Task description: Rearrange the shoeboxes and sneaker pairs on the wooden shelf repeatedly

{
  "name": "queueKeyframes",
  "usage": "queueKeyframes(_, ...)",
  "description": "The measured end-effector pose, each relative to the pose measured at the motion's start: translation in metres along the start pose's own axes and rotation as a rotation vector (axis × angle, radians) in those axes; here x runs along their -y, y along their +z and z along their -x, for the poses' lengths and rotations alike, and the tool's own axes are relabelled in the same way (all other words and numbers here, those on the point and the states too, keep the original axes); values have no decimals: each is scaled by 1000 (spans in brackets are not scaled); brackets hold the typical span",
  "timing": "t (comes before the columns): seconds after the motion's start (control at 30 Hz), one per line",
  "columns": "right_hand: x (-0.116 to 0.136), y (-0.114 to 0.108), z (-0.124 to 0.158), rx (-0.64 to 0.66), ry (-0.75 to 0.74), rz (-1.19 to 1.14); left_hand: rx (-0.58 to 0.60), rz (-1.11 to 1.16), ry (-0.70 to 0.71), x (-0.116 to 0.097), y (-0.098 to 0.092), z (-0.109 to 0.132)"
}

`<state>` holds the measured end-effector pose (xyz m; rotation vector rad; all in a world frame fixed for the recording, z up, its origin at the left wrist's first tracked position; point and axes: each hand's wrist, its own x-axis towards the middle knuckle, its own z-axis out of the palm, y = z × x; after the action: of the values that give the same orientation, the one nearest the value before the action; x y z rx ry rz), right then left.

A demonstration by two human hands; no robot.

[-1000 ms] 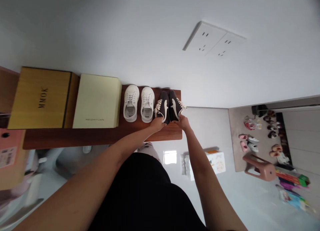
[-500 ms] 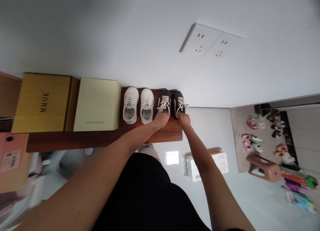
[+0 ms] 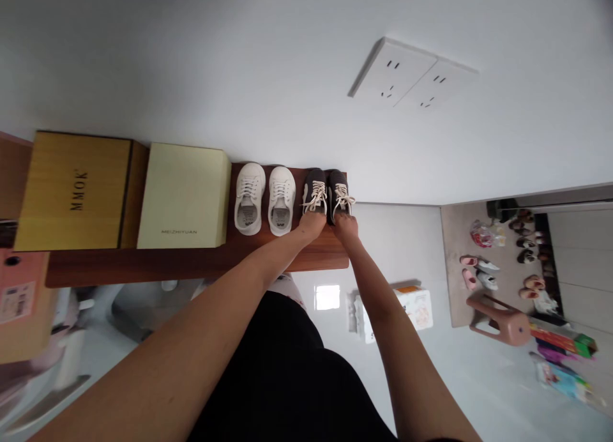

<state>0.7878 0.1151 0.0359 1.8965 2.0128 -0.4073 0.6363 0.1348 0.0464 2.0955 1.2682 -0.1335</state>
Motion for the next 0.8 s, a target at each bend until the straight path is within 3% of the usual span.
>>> queueKeyframes(0.13,2,-10,14,-87,71,-65,-1,-24,-82,-4,-6,7)
queueKeyframes(0.27,8,-28,40,-343,77,-218,-102,145,71,1,-26,36)
queueKeyframes(0.4,35,-43,76,-643,-41,-461,-218,364,157,29,-50,108)
queueKeyframes(0.53,89,-42,105,-752,-125,-648,-293,391,-80,80,-52,199)
queueKeyframes(0.63,138,-31,116,-574,-147,-703,-310,400,-259,129,-41,259)
queueKeyframes(0.8,220,-6,124,119,-247,-534,-330,548,-555,218,-23,336)
